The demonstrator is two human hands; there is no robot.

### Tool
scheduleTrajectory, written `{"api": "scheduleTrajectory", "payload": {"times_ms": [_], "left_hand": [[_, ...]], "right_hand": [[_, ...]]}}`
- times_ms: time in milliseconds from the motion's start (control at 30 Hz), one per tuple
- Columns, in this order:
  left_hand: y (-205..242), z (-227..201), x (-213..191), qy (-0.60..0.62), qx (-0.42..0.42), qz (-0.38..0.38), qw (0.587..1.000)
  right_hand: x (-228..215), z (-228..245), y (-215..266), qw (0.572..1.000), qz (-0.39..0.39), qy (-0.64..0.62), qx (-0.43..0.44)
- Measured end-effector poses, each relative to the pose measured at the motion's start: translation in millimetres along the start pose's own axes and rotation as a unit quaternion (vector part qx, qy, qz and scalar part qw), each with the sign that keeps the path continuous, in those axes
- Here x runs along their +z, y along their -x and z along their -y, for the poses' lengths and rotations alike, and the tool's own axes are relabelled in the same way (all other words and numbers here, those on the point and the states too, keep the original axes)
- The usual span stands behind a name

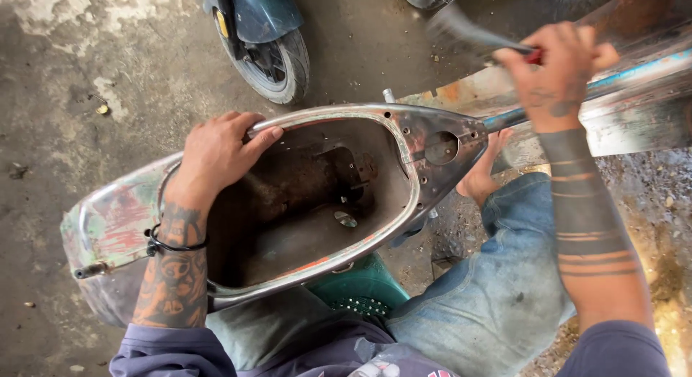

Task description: The person uses a wire brush to scrub the interior and edges of a large, hollow metal motorcycle part. They hold the part steady with their left hand while vigorously brushing the surface with their right hand to remove rust and debris.

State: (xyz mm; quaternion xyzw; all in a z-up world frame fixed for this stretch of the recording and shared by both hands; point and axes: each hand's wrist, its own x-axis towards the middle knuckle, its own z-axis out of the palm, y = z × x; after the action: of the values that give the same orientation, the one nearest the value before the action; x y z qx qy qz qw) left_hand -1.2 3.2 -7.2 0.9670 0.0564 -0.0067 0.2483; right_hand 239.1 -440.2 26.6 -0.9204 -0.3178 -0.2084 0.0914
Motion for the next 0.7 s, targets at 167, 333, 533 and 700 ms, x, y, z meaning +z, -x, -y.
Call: {"api": "scheduleTrajectory", "payload": {"times_ms": [167, 333, 533, 700], "left_hand": [[-4.7, -13.3, -3.2, 0.041, 0.020, 0.001, 0.999], [-8.3, -41.4, 11.9, 0.085, 0.123, -0.036, 0.988], [-24.9, -90.1, 40.3, -0.004, 0.220, -0.024, 0.975], [-32.3, -124.3, 57.2, -0.082, 0.253, -0.013, 0.964]], "right_hand": [[12.6, -74.3, 35.5, 0.962, 0.006, -0.209, 0.177], [21.5, -95.9, 42.9, 0.887, -0.002, -0.384, 0.256], [27.7, -91.3, 36.1, 0.877, 0.008, -0.417, 0.240], [19.4, -73.8, 28.8, 0.925, 0.023, -0.315, 0.210]]}}
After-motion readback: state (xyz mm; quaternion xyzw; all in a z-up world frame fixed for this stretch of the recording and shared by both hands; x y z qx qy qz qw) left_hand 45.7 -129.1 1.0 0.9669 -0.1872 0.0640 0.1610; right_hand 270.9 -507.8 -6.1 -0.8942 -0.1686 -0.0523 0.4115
